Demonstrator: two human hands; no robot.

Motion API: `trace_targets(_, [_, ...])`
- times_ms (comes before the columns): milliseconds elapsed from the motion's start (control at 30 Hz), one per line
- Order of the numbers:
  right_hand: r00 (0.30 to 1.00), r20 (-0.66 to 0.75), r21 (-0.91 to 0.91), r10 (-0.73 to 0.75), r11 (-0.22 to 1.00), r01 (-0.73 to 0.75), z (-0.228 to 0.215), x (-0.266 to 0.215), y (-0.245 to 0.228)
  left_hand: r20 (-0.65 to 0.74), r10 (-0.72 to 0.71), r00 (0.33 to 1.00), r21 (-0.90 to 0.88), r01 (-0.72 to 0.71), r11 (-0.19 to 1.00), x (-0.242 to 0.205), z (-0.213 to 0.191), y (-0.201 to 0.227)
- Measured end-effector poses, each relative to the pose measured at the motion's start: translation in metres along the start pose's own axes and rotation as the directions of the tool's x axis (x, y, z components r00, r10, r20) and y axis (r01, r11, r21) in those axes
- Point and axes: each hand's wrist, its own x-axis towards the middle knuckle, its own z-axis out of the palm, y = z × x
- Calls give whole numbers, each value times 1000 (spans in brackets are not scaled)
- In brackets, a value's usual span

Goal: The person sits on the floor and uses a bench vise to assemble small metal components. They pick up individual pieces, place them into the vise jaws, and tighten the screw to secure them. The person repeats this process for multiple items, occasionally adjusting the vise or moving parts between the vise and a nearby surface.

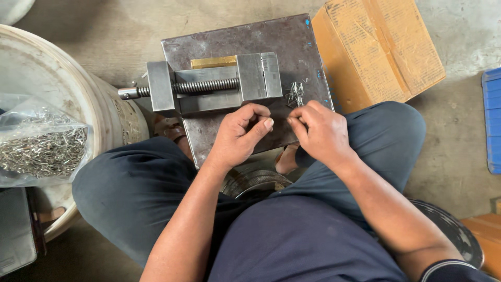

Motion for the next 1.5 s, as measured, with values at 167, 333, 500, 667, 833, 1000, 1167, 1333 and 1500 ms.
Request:
trace_targets(167, [999, 38, 49, 7, 999, -9, 4, -4, 5, -20, 58, 998, 229, -52, 972, 1, 4, 11])
trace_targets(333, [919, 334, 545, 210, 752, -370, 9, -6, 26, 82, 345, 935, 480, -340, 809, -1, 9, 30])
trace_targets(500, [749, 607, 665, 267, 347, -662, 20, -10, 26, 123, 282, 952, 527, -303, 794, 1, 8, 26])
trace_targets(667, [717, 656, 729, 235, 52, -683, 16, -6, 20, 118, 315, 942, 449, -334, 829, -1, 4, 24])
trace_targets(833, [764, 599, 783, 240, 24, -622, 22, -5, 17, 79, 207, 975, 441, -221, 870, 0, 3, 21])
trace_targets(1000, [925, 337, 782, 174, 495, -378, 25, -4, 12, 49, 110, 993, 340, -120, 933, -1, -2, 16])
trace_targets(1167, [993, 116, 672, -35, 739, -52, 10, 11, -2, 47, 61, 997, 225, -70, 972, 0, -3, 11])
trace_targets(1333, [986, -134, 390, -100, 909, 145, -10, 45, -21, -32, 0, 999, 38, 1, 999, -1, -3, 9])
trace_targets(1500, [975, -117, 178, -187, 962, 206, -22, 85, -32, -27, 17, 999, 41, -16, 999, -1, -4, 10])
